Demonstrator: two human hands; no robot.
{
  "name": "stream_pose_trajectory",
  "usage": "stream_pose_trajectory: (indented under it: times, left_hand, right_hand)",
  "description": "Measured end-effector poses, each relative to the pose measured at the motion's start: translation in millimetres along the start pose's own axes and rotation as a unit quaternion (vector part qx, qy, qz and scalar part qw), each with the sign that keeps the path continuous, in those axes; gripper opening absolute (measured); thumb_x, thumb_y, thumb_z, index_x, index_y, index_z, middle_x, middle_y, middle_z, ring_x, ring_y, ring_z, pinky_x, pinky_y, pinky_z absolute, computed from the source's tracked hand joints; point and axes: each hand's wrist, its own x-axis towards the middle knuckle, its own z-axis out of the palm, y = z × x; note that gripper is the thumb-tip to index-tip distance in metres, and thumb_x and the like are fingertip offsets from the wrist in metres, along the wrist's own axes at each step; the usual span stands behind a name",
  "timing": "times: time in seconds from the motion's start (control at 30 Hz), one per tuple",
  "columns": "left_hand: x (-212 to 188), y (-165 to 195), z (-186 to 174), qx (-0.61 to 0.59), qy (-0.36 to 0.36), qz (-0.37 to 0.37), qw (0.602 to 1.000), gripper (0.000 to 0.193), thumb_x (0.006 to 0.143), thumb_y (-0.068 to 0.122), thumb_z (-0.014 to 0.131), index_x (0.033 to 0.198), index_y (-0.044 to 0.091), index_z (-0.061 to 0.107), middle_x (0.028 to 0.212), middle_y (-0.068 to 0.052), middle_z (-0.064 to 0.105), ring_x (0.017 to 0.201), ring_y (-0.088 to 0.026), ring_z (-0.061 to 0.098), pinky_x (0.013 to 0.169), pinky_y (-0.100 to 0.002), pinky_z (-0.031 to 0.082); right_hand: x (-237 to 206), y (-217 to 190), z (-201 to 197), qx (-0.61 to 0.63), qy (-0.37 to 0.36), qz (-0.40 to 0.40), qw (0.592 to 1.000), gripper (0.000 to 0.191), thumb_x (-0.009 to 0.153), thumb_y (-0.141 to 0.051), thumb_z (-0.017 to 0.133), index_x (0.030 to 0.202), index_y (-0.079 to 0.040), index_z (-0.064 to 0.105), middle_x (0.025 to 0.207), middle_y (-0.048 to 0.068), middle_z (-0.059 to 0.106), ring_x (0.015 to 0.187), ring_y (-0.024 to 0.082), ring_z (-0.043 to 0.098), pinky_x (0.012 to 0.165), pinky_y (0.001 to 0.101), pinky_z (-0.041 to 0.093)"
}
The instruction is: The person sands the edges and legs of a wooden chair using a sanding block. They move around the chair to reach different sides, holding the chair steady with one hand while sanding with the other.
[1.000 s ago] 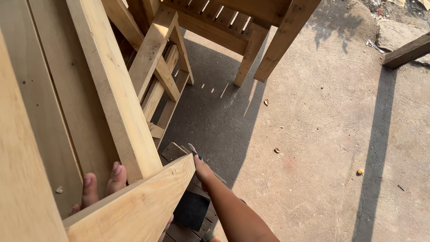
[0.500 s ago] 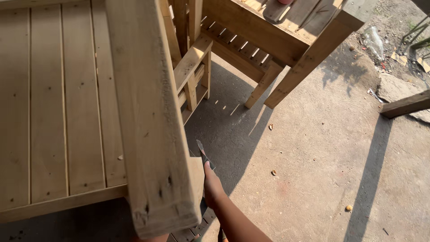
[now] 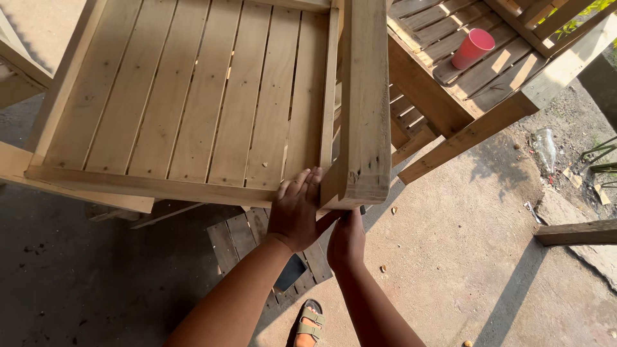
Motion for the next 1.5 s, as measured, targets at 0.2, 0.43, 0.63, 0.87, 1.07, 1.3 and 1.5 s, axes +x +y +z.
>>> stream_pose_trajectory:
  times: [0.2,0.43,0.63,0.87,1.07,1.3,1.5]
  left_hand:
    - [-45,-1,-33,-0.198,0.031,-0.005,0.98,0.056,0.101,0.038,0.066,0.147,0.009,0.05,0.148,-0.017,0.06,0.145,-0.033,0.05,0.122,-0.047,0.04]
    - [-50,-81,-95,-0.293,-0.071,-0.312,0.901,0.026,0.103,0.017,0.056,0.102,-0.006,0.068,0.091,-0.022,0.075,0.081,-0.029,0.073,0.076,-0.039,0.058]
    - [-31,-223,-156,0.048,-0.069,-0.114,0.99,0.037,0.101,0.019,0.053,0.135,0.008,0.061,0.124,-0.016,0.068,0.116,-0.034,0.062,0.101,-0.05,0.047]
    - [-37,-178,-103,0.17,-0.033,-0.05,0.984,0.047,0.107,0.032,0.042,0.15,0.015,0.05,0.155,-0.006,0.051,0.147,-0.024,0.039,0.124,-0.056,0.015]
    - [10,-62,-24,0.18,-0.2,0.035,0.963,0.067,0.102,0.055,0.021,0.156,0.018,0.032,0.163,-0.004,0.033,0.152,-0.021,0.026,0.123,-0.053,0.005]
    - [-20,-157,-103,0.205,-0.184,0.143,0.951,0.077,0.093,0.067,0.042,0.157,0.026,0.028,0.157,-0.008,0.042,0.145,-0.029,0.037,0.121,-0.059,0.018]
    - [-67,-273,-211,0.315,-0.127,0.114,0.933,0.078,0.089,0.065,0.04,0.154,0.023,0.035,0.158,-0.007,0.045,0.148,-0.025,0.041,0.124,-0.056,0.025]
  right_hand:
    - [-68,25,83,0.09,0.186,-0.068,0.976,0.057,0.104,-0.029,0.036,0.159,-0.021,0.027,0.16,0.011,0.039,0.144,0.029,0.04,0.118,0.0437,0.03]
    - [-102,63,166,-0.611,-0.012,-0.281,0.74,0.059,0.097,-0.031,0.059,0.153,-0.017,0.044,0.164,0.012,0.04,0.16,0.032,0.022,0.129,0.0551,0.002]
    - [-85,46,171,-0.659,0.013,-0.262,0.705,0.07,0.097,-0.032,0.064,0.158,-0.011,0.036,0.167,0.011,0.032,0.158,0.032,0.017,0.127,0.0554,0.003]
    - [-92,34,118,-0.577,0.113,-0.199,0.784,0.07,0.104,-0.023,0.056,0.162,-0.002,0.023,0.17,0.02,0.023,0.159,0.036,0.013,0.127,0.0525,0.011]
    - [-94,32,91,-0.564,0.115,-0.183,0.797,0.064,0.1,-0.017,0.059,0.159,-0.006,0.035,0.165,0.013,0.037,0.158,0.033,0.029,0.128,0.0466,0.029]
    - [-66,41,88,-0.657,0.054,-0.208,0.723,0.075,0.1,-0.025,0.059,0.162,-0.004,0.022,0.17,0.021,0.02,0.159,0.041,0.012,0.128,0.056,0.008]
    - [-60,49,84,-0.704,0.017,-0.18,0.687,0.09,0.095,-0.033,0.063,0.161,0.002,0.012,0.168,0.026,0.01,0.157,0.043,0.003,0.125,0.0565,0.003]
